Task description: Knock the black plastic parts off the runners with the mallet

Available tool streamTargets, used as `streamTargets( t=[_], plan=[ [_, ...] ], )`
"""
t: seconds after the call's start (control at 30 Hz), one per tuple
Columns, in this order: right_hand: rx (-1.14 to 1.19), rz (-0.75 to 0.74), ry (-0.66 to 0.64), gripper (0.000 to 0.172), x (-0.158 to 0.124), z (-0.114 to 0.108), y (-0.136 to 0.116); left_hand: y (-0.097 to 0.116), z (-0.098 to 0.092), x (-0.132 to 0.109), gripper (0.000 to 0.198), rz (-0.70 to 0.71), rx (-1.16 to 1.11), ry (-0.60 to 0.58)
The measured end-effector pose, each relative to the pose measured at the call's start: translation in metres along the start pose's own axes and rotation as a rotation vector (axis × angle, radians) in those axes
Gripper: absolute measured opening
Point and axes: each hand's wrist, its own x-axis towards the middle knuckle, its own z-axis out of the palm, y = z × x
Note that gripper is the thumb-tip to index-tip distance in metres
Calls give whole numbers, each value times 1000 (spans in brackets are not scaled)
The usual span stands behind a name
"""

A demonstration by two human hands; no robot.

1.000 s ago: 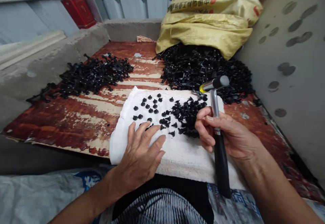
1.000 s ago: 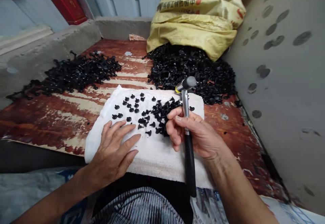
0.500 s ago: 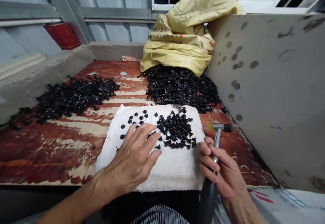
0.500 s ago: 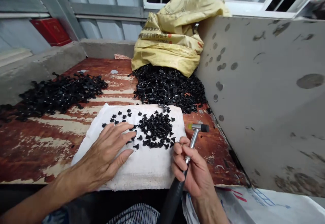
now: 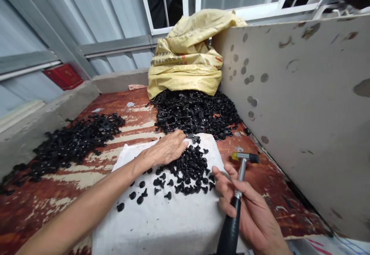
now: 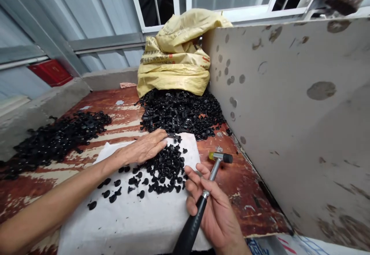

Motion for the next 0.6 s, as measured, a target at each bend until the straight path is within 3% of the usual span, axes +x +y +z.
streamTargets(
  t=[0.3, 0.47, 0.6],
  plan=[
    [-69, 0, 57, 38, 3, 7, -5, -26, 11, 10, 32, 18, -100, 16],
    [-199, -14, 65, 31, 8, 22, -27, -31, -1, 11, 32, -249, -75, 122],
    [-455, -69, 153, 27, 35, 33, -47, -32, -12, 9, 29, -416, -84, -66]
  ],
)
